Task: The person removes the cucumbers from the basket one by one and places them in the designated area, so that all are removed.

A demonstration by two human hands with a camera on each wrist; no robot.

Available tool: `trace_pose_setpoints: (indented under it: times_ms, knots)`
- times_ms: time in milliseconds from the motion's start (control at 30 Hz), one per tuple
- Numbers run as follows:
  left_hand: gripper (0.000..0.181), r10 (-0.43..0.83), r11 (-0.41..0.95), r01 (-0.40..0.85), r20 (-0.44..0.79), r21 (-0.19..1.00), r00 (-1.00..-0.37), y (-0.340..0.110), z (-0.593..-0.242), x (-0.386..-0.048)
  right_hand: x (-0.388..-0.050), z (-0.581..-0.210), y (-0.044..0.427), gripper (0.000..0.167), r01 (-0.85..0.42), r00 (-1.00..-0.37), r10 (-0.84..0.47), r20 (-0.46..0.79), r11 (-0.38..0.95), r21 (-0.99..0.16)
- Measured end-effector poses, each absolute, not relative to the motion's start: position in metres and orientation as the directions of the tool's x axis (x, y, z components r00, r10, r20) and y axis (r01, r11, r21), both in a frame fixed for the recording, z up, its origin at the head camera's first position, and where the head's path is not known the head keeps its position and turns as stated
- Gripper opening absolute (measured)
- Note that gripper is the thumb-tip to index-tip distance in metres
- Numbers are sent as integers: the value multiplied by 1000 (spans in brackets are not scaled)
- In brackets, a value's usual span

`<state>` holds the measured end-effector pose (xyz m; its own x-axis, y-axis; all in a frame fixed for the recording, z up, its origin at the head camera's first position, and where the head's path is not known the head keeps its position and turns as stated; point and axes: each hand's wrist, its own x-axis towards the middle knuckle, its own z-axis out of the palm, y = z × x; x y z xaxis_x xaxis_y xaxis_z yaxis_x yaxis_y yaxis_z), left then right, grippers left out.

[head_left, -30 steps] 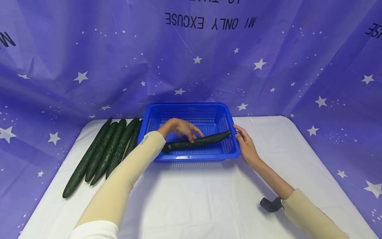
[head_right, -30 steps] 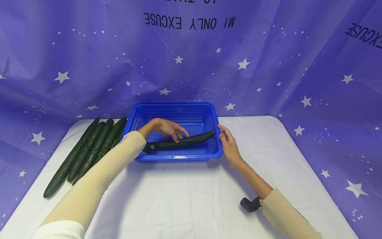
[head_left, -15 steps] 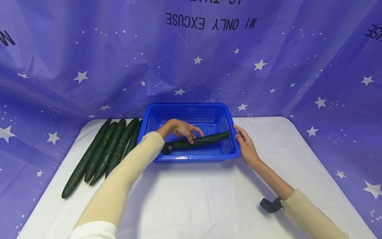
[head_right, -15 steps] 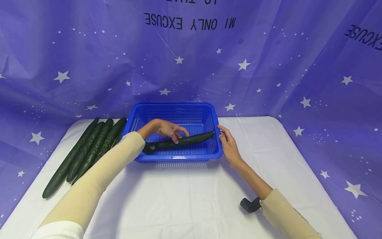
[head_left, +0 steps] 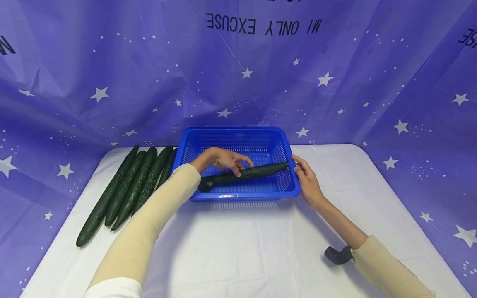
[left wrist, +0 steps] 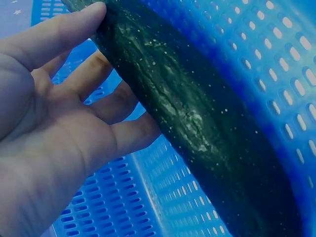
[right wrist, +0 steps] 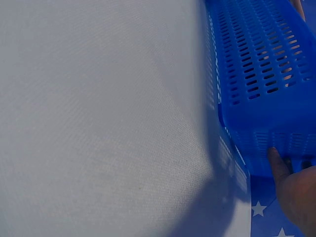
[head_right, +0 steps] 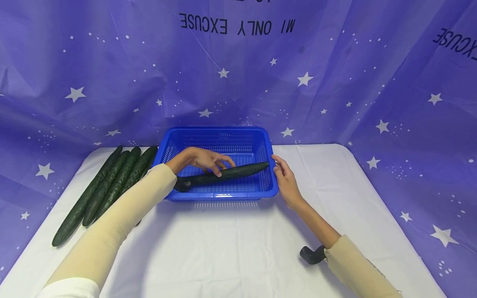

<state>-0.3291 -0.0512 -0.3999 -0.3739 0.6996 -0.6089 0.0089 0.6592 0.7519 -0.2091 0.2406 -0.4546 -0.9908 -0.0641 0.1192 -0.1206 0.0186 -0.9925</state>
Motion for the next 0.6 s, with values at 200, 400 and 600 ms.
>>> trace_pose_setpoints:
  times_ms: [200,400,600]
  knots:
    - [59,726,616,-17,-577,787,-374,-56,-397,-329,-209,-454,240,46,-115,-991,-65,114,16,-993]
    - [60,760,520,-42,-485,853,-433,-65,-375,-331,-211,-454,240,45,-124,-990,-66,123,12,-992]
    - [60,760,430,-19,-373,903,-533,-78,-355,-333,-210,-455,241,46,-113,-992,-64,111,27,-993]
